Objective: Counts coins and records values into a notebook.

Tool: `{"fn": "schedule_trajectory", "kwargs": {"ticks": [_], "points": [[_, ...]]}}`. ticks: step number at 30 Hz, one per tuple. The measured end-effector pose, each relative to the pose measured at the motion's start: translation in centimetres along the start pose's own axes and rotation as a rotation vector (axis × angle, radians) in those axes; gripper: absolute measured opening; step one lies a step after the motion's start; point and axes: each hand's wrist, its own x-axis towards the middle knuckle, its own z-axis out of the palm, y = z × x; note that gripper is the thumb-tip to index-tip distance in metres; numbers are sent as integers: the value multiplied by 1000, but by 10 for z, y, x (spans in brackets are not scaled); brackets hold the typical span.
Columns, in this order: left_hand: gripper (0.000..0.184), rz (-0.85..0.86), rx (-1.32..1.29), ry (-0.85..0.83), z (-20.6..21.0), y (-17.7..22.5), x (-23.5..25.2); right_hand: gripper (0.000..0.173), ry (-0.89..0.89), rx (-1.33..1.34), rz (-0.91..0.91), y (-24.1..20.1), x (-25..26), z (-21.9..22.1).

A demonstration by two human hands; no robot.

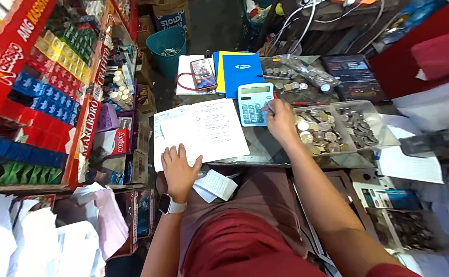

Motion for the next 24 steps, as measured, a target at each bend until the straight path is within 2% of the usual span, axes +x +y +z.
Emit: {"fn": "schedule_trajectory", "kwargs": {"ticks": [3, 6, 11, 13, 18, 24], "points": [[82, 15, 14, 17, 0, -1, 0, 28, 29, -50, -101, 2, 2, 8], [83, 18, 15, 24, 0, -1, -1, 33, -17, -116, -132, 1, 1, 13], [83, 19, 28, 35, 2, -3, -1, 24, -27, -160, -231, -11, -15, 18], [83, 19, 21, 34, 1, -4, -2, 26, -27, -165, -252, -10, -27, 21], [82, 23, 15, 26, -1, -3, -1, 21, 251, -71, -375, 11, -61, 33], [83, -21, -19, -53, -7, 0, 0, 43, 285, 104, -346, 18, -85, 32]]}}
